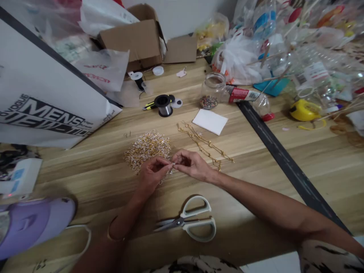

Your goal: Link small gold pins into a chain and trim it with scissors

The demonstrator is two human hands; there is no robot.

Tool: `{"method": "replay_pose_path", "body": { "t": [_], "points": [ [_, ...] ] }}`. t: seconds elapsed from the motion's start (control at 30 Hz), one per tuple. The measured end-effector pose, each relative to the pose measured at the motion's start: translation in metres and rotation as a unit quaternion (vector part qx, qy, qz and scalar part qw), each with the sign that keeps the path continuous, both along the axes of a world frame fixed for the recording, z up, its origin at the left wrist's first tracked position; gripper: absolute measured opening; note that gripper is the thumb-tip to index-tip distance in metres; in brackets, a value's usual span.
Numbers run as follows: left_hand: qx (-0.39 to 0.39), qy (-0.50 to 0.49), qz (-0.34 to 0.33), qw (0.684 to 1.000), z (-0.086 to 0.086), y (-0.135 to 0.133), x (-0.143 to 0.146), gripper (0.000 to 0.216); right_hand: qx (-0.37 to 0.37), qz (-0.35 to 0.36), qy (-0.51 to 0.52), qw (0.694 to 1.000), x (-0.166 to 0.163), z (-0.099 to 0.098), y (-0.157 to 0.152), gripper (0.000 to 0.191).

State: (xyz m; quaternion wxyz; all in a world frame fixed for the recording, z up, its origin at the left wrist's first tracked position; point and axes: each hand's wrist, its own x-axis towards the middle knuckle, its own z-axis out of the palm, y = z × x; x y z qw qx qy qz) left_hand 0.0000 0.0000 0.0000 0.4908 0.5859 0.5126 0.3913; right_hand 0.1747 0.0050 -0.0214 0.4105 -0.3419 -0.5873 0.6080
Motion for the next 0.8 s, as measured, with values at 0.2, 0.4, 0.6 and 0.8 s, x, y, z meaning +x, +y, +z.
{"method": "replay_pose_path", "body": {
  "t": [0.2,0.4,0.6,0.8],
  "points": [
    [0.029,0.011,-0.01,0.999,-0.0029,-0.0011,-0.0034,0.009,0.064,-0.004,-0.052,0.997,0.0006,-0.0025,0.0001,0.008],
    [0.003,0.004,-0.029,1.0,-0.0024,-0.0008,-0.0054,0.01,0.072,-0.005,-0.066,0.995,0.0011,-0.003,-0.0011,0.01],
    [-0.008,-0.013,-0.028,0.999,-0.0017,-0.0001,-0.0063,0.01,0.044,0.012,-0.058,0.997,0.0008,-0.0024,-0.0025,0.013],
    [-0.038,-0.022,-0.022,0.999,0.003,-0.0026,-0.002,0.015,0.056,0.027,-0.033,0.997,-0.0002,-0.001,-0.0036,0.017]
  ]
}}
